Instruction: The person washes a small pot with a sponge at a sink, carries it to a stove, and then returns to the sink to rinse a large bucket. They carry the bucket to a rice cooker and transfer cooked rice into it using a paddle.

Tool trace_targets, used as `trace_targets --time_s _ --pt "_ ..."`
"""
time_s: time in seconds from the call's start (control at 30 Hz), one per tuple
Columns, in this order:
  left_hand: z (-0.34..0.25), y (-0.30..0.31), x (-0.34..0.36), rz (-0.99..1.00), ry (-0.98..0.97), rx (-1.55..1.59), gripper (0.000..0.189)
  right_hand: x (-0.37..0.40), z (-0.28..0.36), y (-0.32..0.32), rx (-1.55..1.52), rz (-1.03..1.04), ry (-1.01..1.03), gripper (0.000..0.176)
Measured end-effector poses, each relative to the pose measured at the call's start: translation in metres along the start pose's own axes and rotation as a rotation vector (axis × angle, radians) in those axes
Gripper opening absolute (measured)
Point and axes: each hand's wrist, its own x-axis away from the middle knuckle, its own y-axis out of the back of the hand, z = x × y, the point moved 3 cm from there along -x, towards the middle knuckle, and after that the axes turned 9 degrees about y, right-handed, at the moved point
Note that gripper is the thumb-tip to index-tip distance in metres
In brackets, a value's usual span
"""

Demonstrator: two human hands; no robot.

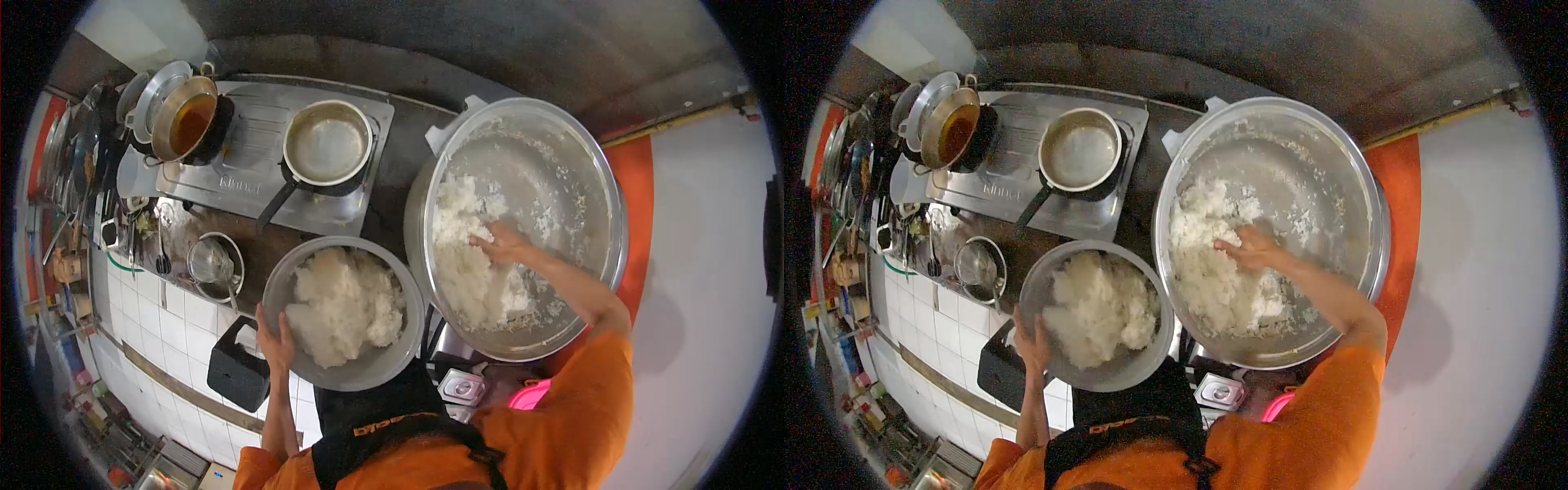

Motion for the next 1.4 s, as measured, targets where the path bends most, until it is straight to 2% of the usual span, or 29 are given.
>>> trace_targets --time_s 0.17,0.27,0.3,0.33,0.37,0.4,0.43,0.47,0.53,0.63,0.7,0.77,0.83,0.87,0.93,0.97,1.03,1.07,1.1,1.17,1.23,1.37,1.4 --pt "-0.013 0.004 0.003 0.032 0.069 0.066 0.061 -0.009 -0.025 -0.008 -0.137 -0.094 0.117 0.083" --pt "-0.016 0.006 0.005 0.052 0.140 0.034 0.062 0.001 -0.016 -0.001 -0.091 0.006 0.037 0.084" --pt "-0.016 0.007 0.005 0.073 0.162 0.014 0.062 0.010 -0.002 0.009 -0.108 0.099 -0.003 0.074" --pt "-0.013 0.006 0.005 0.066 0.160 0.014 0.062 0.017 0.010 0.014 -0.124 0.191 -0.043 0.075" --pt "-0.014 0.004 0.004 0.007 0.056 -0.017 0.062 0.020 0.016 0.015 -0.124 0.187 -0.040 0.075" --pt "-0.014 0.004 0.006 -0.045 -0.047 -0.051 0.062 0.028 0.019 0.014 -0.106 0.083 -0.125 0.085" --pt "-0.013 0.003 0.007 -0.040 -0.053 -0.053 0.062 0.036 0.020 0.017 -0.088 -0.024 -0.212 0.097" --pt "-0.015 0.004 0.007 -0.031 -0.047 -0.043 0.062 0.042 0.021 0.023 -0.097 -0.030 -0.221 0.097" --pt "-0.019 0.003 0.007 -0.016 -0.051 -0.033 0.062 0.050 0.025 0.033 -0.251 0.118 -0.182 0.120" --pt "-0.020 0.004 0.008 -0.027 -0.039 0.004 0.060 0.070 0.031 0.036 -0.307 0.048 -0.271 0.122" --pt "-0.015 0.006 0.008 0.049 0.042 0.076 0.059 0.077 0.023 0.032 -0.340 -0.003 -0.288 0.122" --pt "-0.012 0.008 0.011 0.010 0.006 0.075 0.058 0.082 0.008 0.019 -0.381 -0.043 -0.306 0.122" --pt "-0.011 0.008 0.011 -0.023 -0.034 0.079 0.058 0.087 -0.003 0.006 -0.561 -0.066 -0.287 0.116" --pt "-0.011 0.007 0.009 -0.020 -0.032 0.118 0.057 0.091 -0.001 0.004 -0.550 -0.074 -0.285 0.116" --pt "-0.001 0.005 0.008 -0.019 -0.029 0.158 0.057 0.102 0.005 0.004 -0.221 -0.279 -0.286 0.104" --pt "0.010 0.000 0.005 -0.018 0.005 0.159 0.057 0.103 0.011 0.014 -0.221 -0.283 -0.283 0.104" --pt "0.026 -0.002 -0.003 -0.038 0.031 0.157 0.057 0.099 0.034 0.044 -0.168 0.035 -0.231 0.092" --pt "0.028 -0.005 -0.004 -0.060 -0.038 0.169 0.058 0.104 0.047 0.053 -0.071 -0.017 -0.207 0.073" --pt "0.026 -0.005 -0.003 -0.081 -0.102 0.178 0.059 0.105 0.050 0.055 -0.067 -0.016 -0.190 0.073" --pt "0.022 0.000 0.000 -0.058 -0.037 0.157 0.059 0.114 0.041 0.060 0.096 -0.131 0.010 0.054" --pt "0.003 0.006 0.006 -0.004 0.052 0.176 0.060 0.108 -0.004 0.064 0.037 -0.113 -0.027 0.041" --pt "0.012 0.000 0.002 -0.069 -0.051 0.137 0.062 0.123 -0.040 0.081 0.235 -0.098 -0.073 0.040" --pt "0.011 0.001 0.000 -0.063 -0.050 0.135 0.062 0.121 -0.054 0.081 0.367 -0.098 -0.148 0.040"
